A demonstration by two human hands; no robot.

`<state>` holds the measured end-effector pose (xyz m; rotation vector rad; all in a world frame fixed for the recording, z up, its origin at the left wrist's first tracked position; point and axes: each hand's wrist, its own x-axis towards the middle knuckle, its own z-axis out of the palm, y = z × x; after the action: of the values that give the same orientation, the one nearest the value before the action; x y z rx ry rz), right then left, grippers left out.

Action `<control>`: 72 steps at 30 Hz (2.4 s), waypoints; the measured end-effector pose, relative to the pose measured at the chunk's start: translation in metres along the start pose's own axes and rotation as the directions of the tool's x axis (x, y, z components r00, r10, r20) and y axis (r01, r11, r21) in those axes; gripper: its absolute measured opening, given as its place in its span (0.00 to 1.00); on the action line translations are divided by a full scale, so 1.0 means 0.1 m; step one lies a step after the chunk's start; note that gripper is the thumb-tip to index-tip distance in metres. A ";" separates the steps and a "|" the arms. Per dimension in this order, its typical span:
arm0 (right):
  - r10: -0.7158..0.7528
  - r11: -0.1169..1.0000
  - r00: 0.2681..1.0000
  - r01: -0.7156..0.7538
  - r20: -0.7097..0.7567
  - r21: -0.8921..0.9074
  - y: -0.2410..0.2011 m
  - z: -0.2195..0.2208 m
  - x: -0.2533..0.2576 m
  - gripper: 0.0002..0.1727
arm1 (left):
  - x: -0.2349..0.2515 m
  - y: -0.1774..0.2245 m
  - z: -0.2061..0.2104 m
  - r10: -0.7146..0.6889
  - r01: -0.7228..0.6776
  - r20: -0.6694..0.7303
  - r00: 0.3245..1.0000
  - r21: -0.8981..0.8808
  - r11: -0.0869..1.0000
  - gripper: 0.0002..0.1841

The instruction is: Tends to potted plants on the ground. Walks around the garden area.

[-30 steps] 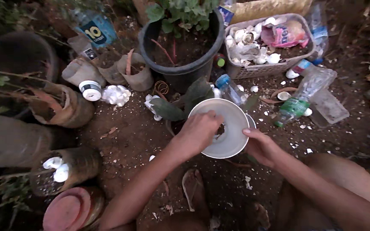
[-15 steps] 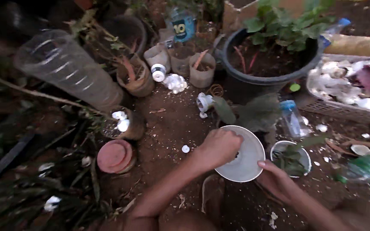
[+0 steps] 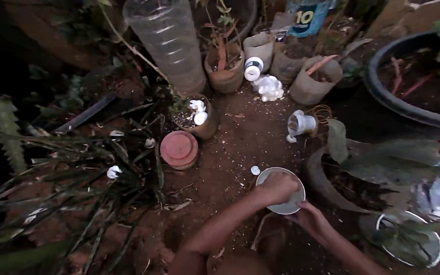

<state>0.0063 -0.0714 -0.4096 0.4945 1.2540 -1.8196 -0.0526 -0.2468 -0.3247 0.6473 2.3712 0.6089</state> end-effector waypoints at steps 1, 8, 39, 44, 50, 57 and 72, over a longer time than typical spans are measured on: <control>0.009 1.000 1.000 -0.010 -0.022 -0.010 0.04 -0.01 0.06 0.39 | 0.02 -0.05 0.05 -0.012 0.012 0.016 1.000 -0.004 1.000 0.15; 0.049 0.999 0.994 -0.048 -0.103 0.012 0.07 -0.07 0.25 0.30 | 0.05 -0.20 0.12 -0.188 0.187 -0.043 0.981 -0.027 0.982 0.14; -0.111 0.587 0.967 -0.122 -0.229 -0.800 -0.99 -1.16 -1.13 0.19 | 1.15 -0.11 -0.44 -0.292 0.092 -0.278 0.915 -0.563 0.822 0.20; -0.437 0.807 0.743 0.074 -0.507 -0.586 -1.24 -1.45 -0.94 0.27 | 1.27 0.02 -0.24 -0.278 0.013 -0.440 0.854 -0.516 0.856 0.13; -0.437 0.898 0.711 0.308 -0.552 -0.314 -1.57 -1.35 -0.49 0.30 | 1.20 0.16 -0.17 -0.282 0.045 -0.483 0.829 -0.444 0.895 0.18; -0.547 0.835 0.613 0.451 -0.570 -0.316 -1.49 -1.21 -0.50 0.16 | 1.08 0.20 -0.13 -0.299 0.024 -0.474 0.828 -0.504 0.864 0.13; -0.648 0.758 0.613 0.465 -0.452 -0.457 -1.02 -1.26 -1.15 0.12 | 0.64 0.42 0.21 -0.111 -0.301 -0.674 0.730 -0.463 0.833 0.10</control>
<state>-0.0293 0.1035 -0.3228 0.5526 2.3078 -1.9900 -0.0710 -0.1721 -0.3435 0.3009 2.5860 1.7651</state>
